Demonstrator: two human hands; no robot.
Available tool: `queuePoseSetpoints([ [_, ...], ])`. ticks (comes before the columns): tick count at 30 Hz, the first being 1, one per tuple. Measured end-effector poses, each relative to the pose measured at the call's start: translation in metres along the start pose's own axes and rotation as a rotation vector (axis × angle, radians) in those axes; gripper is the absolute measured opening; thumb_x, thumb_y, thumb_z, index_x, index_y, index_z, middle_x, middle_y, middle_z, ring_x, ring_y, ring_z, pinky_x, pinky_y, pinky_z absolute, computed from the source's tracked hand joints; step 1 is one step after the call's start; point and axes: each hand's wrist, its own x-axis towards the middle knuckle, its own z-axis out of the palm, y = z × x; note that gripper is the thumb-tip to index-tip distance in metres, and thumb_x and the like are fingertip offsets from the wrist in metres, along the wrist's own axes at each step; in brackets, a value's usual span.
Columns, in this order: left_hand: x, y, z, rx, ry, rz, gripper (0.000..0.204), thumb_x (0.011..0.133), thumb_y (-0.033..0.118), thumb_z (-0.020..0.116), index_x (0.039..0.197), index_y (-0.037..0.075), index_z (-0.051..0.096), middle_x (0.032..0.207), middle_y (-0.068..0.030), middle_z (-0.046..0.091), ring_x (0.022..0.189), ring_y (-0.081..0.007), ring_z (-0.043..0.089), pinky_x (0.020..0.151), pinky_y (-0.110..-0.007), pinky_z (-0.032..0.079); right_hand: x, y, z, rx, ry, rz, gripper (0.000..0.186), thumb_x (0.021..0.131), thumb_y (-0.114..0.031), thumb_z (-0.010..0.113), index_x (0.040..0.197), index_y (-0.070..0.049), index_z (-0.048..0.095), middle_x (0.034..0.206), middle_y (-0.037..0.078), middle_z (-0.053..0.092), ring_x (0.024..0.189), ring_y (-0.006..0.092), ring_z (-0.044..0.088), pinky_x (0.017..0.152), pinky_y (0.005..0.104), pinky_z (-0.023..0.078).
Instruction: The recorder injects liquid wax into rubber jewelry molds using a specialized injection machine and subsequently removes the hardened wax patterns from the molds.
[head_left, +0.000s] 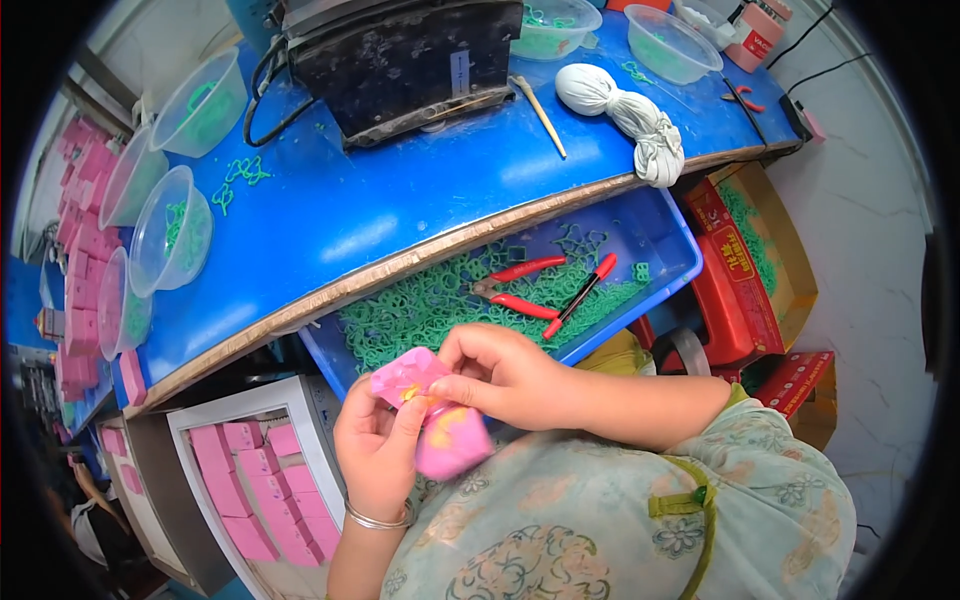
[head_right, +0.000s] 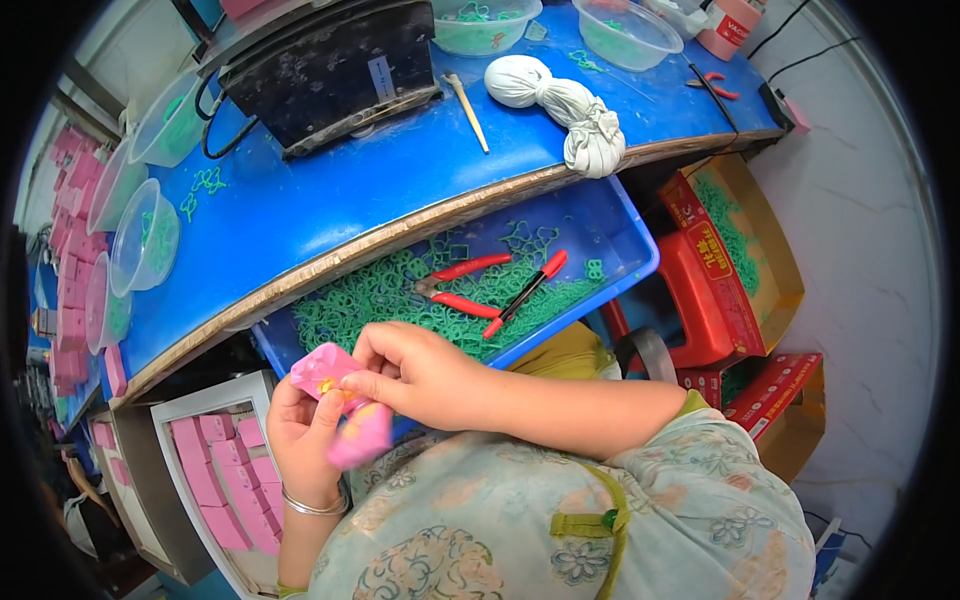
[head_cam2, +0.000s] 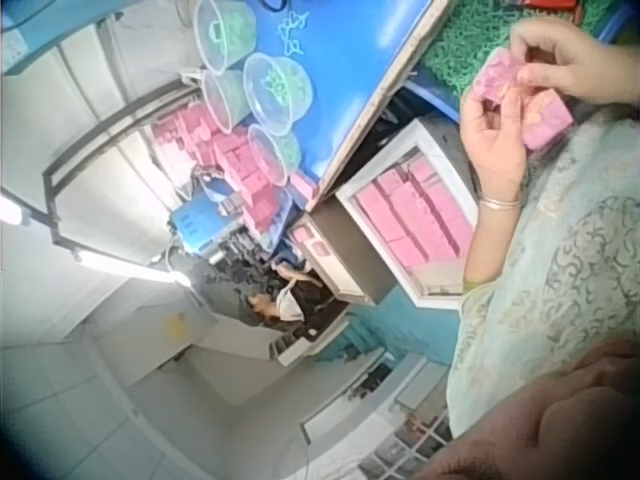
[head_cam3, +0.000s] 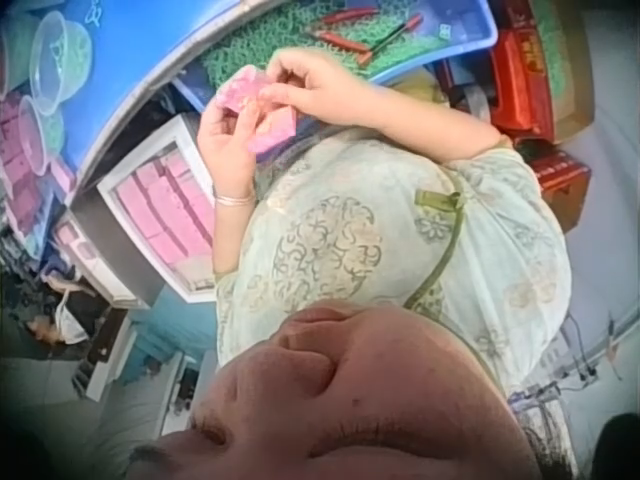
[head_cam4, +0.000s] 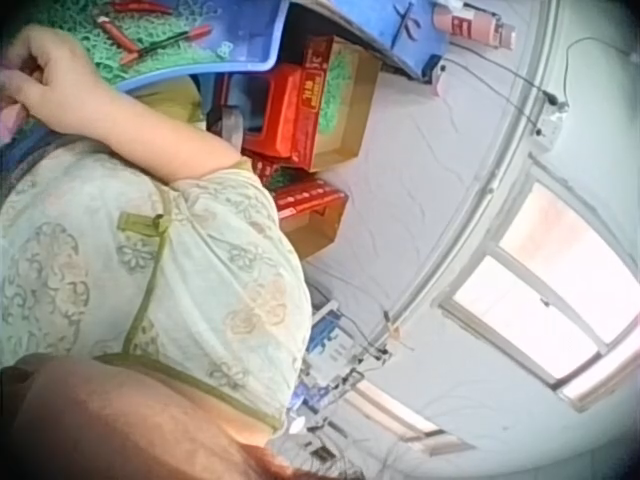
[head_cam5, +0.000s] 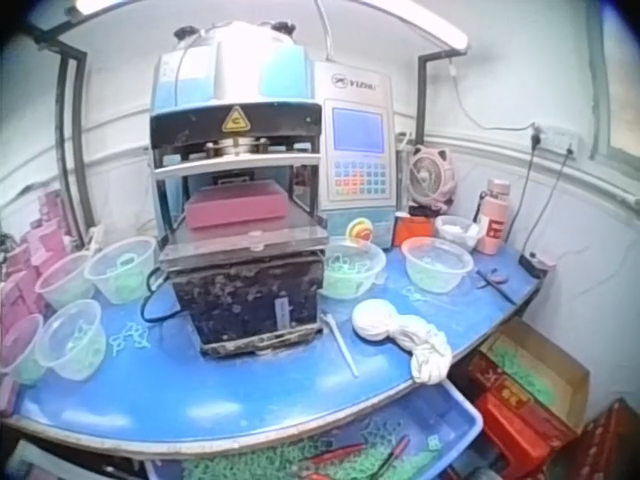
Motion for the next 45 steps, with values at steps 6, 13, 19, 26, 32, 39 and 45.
queuePoseSetpoints([
  [6,-0.001,0.006,-0.001,0.023,0.044,-0.032,0.025,0.081,-0.003,0.058,0.106,-0.002,0.051,0.098,-0.0053,0.057,0.088,-0.0113,0.056,0.079,-0.025,0.045,-0.001,-0.008,0.0,-0.024,-0.082,0.017,0.016,0.085,-0.005,0.056,0.099,0.0,0.05,0.092,0.005,0.053,0.086,0.0092,0.054,0.074,0.0243,0.047],
  [13,-0.001,0.014,0.004,0.009,0.025,-0.154,0.031,0.078,-0.005,0.061,0.107,-0.004,0.052,0.097,-0.0055,0.056,0.091,-0.013,0.056,0.082,-0.026,0.045,-0.002,-0.006,0.001,-0.167,-0.021,-0.035,0.017,0.083,-0.006,0.058,0.098,0.0,0.051,0.09,0.007,0.054,0.083,0.012,0.055,0.072,0.0258,0.047],
  [19,-0.002,0.005,-0.007,0.281,-0.089,-0.063,0.028,0.078,-0.003,0.061,0.105,-0.004,0.054,0.101,-0.0061,0.054,0.091,-0.0131,0.054,0.081,-0.026,0.044,0.002,-0.012,-0.005,-0.356,0.031,-0.253,0.017,0.082,-0.012,0.061,0.092,-0.001,0.055,0.08,0.008,0.055,0.074,0.0173,0.054,0.064,0.0291,0.044],
  [26,-0.002,0.001,-0.003,0.034,0.013,0.001,0.023,0.086,0.002,0.052,0.108,-0.003,0.05,0.096,-0.0048,0.054,0.089,-0.0118,0.053,0.079,-0.025,0.043,0.002,-0.007,-0.004,-0.399,0.064,-0.332,0.016,0.081,-0.011,0.061,0.092,-0.001,0.055,0.081,0.008,0.055,0.074,0.0182,0.055,0.065,0.0293,0.044],
  [32,0.008,0.0,-0.001,-0.093,0.026,-0.116,0.027,0.09,0.011,0.048,0.115,0.0,0.045,0.106,-0.0095,0.054,0.092,-0.0144,0.056,0.079,-0.026,0.048,0.0,0.0,-0.003,-0.197,0.089,-0.144,0.025,0.083,-0.012,0.059,0.105,0.0,0.054,0.091,0.007,0.056,0.081,0.015,0.054,0.07,0.0281,0.045],
  [39,0.001,0.004,0.002,0.235,-0.038,0.077,0.026,0.09,0.012,0.048,0.112,0.001,0.045,0.103,-0.01,0.05,0.09,-0.018,0.052,0.081,-0.026,0.042,0.003,-0.009,-0.005,-0.527,0.157,-0.453,0.025,0.079,-0.009,0.061,0.102,-0.001,0.054,0.093,0.011,0.055,0.084,0.0214,0.052,0.073,0.0312,0.043],
  [45,0.015,0.022,0.004,0.896,-0.06,0.551,0.018,0.081,0.005,0.054,0.098,-0.001,0.052,0.092,-0.0148,0.052,0.085,-0.027,0.051,0.076,-0.034,0.042,0.001,-0.017,-0.009,-0.489,0.121,-0.427,0.028,0.079,-0.01,0.063,0.103,-0.002,0.051,0.09,0.008,0.052,0.082,0.018,0.051,0.071,0.0295,0.043],
])
